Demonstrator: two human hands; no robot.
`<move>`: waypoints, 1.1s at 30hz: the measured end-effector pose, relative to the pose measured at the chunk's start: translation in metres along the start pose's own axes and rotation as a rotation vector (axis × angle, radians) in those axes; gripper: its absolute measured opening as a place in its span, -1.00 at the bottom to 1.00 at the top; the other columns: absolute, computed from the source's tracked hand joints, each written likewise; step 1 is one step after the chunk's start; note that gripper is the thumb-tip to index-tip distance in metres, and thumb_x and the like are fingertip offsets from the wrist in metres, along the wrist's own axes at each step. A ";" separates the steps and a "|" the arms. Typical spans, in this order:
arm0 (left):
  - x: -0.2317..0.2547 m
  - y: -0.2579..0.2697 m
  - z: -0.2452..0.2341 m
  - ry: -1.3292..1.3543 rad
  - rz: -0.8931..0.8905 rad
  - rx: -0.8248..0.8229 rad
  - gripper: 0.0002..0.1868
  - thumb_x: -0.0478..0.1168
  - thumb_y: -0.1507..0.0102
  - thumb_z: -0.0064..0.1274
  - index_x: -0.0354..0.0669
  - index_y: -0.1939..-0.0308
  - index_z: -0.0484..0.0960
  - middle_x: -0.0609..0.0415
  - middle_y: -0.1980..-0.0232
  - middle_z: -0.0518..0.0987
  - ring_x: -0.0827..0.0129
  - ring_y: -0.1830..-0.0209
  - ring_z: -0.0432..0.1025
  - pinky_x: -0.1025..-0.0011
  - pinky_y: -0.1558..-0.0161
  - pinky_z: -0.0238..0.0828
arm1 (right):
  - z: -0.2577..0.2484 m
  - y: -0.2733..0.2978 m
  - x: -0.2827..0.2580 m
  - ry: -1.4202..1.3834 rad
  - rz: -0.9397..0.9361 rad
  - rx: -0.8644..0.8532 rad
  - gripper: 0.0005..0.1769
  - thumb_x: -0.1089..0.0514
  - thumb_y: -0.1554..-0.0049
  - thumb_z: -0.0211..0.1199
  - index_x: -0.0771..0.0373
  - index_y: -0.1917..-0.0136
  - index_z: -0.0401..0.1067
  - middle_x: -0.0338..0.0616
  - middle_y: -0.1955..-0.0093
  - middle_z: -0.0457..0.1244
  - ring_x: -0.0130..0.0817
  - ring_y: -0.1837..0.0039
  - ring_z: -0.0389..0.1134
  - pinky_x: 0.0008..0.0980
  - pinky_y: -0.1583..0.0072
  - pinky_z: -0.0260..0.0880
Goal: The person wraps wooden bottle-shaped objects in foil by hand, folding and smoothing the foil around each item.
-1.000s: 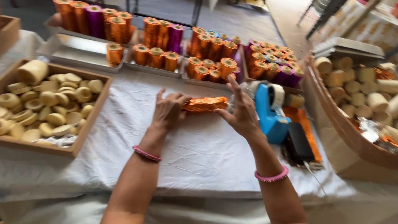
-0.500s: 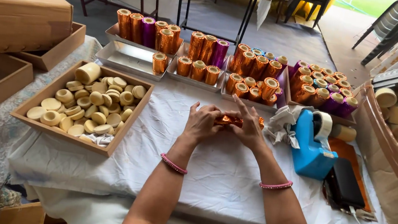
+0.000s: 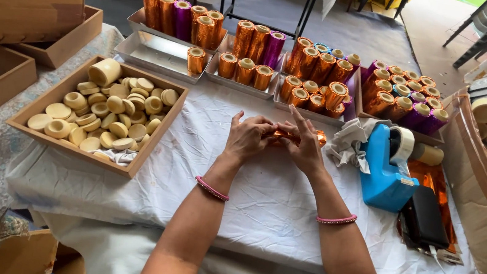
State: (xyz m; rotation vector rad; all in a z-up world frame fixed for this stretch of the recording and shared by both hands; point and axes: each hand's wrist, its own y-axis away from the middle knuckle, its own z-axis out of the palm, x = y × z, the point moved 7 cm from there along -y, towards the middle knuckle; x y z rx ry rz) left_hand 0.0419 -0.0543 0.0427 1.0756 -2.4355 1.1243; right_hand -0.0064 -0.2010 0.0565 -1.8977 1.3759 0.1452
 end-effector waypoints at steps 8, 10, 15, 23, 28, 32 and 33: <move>0.000 0.002 0.001 -0.064 0.024 0.096 -0.82 -0.05 -0.22 0.21 0.22 0.11 0.78 0.39 0.01 0.67 0.46 -0.05 0.52 -0.21 -0.44 -0.07 | -0.005 0.008 -0.021 0.200 -0.101 0.161 -0.13 0.28 -0.13 0.34 -0.04 -0.61 0.08 -0.27 -0.07 0.47 -0.37 -0.16 0.47 -0.07 -0.55 0.07; 0.000 0.003 0.001 -0.059 0.021 0.101 -0.82 -0.02 -0.21 0.22 0.21 0.12 0.77 0.39 0.01 0.67 0.45 -0.04 0.51 -0.21 -0.44 -0.07 | -0.008 0.009 -0.027 0.246 -0.105 0.172 -0.16 0.27 -0.13 0.36 -0.05 -0.59 0.12 -0.29 -0.02 0.48 -0.40 0.00 0.51 -0.09 -0.54 0.15; 0.002 0.004 0.001 -0.084 0.063 0.134 -0.81 -0.07 -0.22 0.19 0.23 0.09 0.78 0.39 0.01 0.67 0.45 -0.04 0.52 -0.22 -0.43 -0.07 | -0.011 0.012 -0.055 0.376 -0.326 0.152 -0.18 0.33 -0.13 0.34 -0.01 -0.59 0.17 -0.21 0.02 0.46 -0.28 -0.02 0.50 -0.13 -0.42 0.35; 0.006 0.003 -0.012 -0.098 0.082 0.154 -0.88 -0.08 -0.23 0.22 0.15 0.16 0.78 0.31 0.07 0.69 0.40 0.04 0.56 -0.10 -0.39 0.11 | -0.001 0.013 -0.046 0.386 -0.354 0.090 -0.08 0.29 -0.09 0.37 0.07 -0.63 0.08 -0.02 -0.09 0.41 -0.04 -0.09 0.46 -0.12 -0.19 0.44; -0.043 0.002 -0.024 -0.023 -0.072 0.076 -0.78 -0.02 -0.12 0.27 0.03 0.22 0.74 0.20 0.08 0.68 0.27 0.11 0.59 0.34 0.06 0.53 | 0.002 0.010 -0.041 0.371 -0.314 0.077 0.01 0.31 -0.04 0.40 0.04 -0.65 0.01 0.00 -0.04 0.40 -0.02 -0.08 0.45 -0.10 -0.15 0.45; -0.082 0.014 -0.074 -0.006 -0.393 0.444 -0.78 -0.08 -0.27 0.21 -0.03 0.06 0.74 0.02 0.17 0.72 0.24 0.21 0.62 0.34 0.19 0.53 | 0.005 0.008 -0.032 0.328 -0.305 0.093 0.02 0.33 -0.06 0.40 -0.01 -0.66 -0.02 -0.06 -0.05 0.42 -0.07 -0.08 0.47 -0.13 -0.14 0.47; -0.085 0.022 -0.093 0.024 -0.644 0.430 -0.73 0.01 -0.37 0.21 -0.06 0.01 0.72 -0.05 0.24 0.73 0.24 0.24 0.62 0.30 0.20 0.51 | 0.005 0.007 -0.030 0.328 -0.299 0.095 0.02 0.33 -0.07 0.41 -0.02 -0.66 -0.03 -0.07 -0.06 0.43 -0.09 -0.08 0.48 -0.14 -0.14 0.48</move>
